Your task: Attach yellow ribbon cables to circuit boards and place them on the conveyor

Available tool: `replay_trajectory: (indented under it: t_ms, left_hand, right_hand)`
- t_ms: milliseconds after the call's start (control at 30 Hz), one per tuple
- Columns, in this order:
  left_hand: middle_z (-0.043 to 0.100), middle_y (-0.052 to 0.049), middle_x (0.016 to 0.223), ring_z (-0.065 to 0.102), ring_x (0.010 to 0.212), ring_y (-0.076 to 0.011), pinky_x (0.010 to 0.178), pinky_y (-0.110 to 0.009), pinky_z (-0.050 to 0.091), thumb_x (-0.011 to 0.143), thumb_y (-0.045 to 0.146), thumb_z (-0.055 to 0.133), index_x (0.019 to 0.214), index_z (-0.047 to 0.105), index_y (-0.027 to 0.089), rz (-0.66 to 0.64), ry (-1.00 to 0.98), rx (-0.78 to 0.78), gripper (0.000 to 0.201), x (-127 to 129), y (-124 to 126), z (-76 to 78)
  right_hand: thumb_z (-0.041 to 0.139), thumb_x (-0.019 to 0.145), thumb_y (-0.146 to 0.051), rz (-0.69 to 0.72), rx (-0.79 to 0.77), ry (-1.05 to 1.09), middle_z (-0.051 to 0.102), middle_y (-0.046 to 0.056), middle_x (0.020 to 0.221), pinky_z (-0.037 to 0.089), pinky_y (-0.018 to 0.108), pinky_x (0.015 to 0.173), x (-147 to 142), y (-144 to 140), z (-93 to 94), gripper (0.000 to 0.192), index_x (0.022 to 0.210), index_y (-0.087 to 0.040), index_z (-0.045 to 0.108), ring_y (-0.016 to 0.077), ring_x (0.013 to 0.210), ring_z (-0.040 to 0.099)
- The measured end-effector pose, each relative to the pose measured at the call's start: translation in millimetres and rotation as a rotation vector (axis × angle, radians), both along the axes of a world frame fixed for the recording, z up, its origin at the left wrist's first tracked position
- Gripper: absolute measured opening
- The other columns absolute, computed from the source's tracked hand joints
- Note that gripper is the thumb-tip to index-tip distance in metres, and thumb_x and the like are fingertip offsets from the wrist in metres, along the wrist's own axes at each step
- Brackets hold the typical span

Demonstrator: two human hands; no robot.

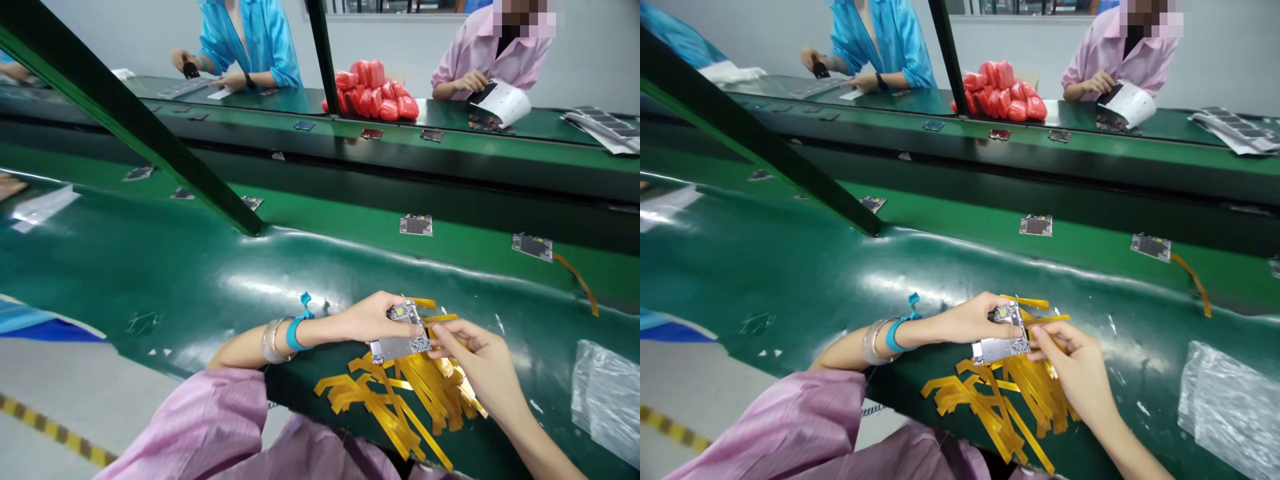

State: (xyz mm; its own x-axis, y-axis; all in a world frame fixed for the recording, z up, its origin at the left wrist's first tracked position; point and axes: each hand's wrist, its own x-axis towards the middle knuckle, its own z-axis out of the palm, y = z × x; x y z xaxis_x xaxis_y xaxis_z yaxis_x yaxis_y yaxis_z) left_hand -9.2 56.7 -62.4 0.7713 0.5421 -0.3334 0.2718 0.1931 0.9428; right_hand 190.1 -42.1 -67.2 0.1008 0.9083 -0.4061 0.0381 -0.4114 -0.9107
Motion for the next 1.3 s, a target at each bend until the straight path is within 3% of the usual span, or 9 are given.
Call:
replay_trajectory:
  t_ms: [233,533,1067,1300]
  left_hand:
    - [0.057,0.003,0.069,0.047,0.062,-0.0092,0.057,-0.02,0.039,0.083,0.036,0.073,0.083,0.071,0.013,-0.042,0.0,0.087,0.023,-2.3,-0.3,8.6]
    - [0.057,0.005,0.069,0.047,0.062,-0.0089,0.059,-0.02,0.04,0.085,0.037,0.073,0.103,0.074,0.015,-0.055,-0.012,0.154,0.029,-5.2,0.0,7.3]
    - [0.06,0.003,0.072,0.049,0.063,-0.0095,0.059,-0.02,0.04,0.084,0.038,0.072,0.087,0.072,0.015,-0.068,0.022,0.164,0.024,-4.9,-1.1,7.2]
    - [0.057,0.005,0.067,0.045,0.059,-0.0081,0.058,-0.02,0.04,0.082,0.04,0.074,0.082,0.072,0.014,-0.03,-0.016,0.094,0.025,-4.4,-1.4,4.1]
  right_hand:
    - [0.08,0.075,-0.058,0.02,0.003,-0.015,0.076,0.007,0.076,0.061,0.027,0.066,-3.1,0.0,4.8,0.04,0.074,-0.018,0.076,0.0195,0.065,0.075]
    - [0.079,0.075,-0.059,0.018,-0.022,-0.035,0.076,0.006,0.077,0.059,0.026,0.065,-3.8,-1.1,-0.4,0.04,0.075,-0.019,0.075,0.0188,0.065,0.075]
    - [0.075,0.082,-0.051,0.086,0.044,-0.074,0.075,0.004,0.071,0.056,0.026,0.07,-3.0,-4.6,-2.8,0.032,0.076,-0.02,0.074,0.0183,0.067,0.073]
    - [0.072,0.082,-0.052,0.099,0.042,-0.102,0.075,0.004,0.069,0.056,0.027,0.07,-7.2,-0.5,1.8,0.033,0.074,-0.02,0.072,0.0197,0.067,0.073]
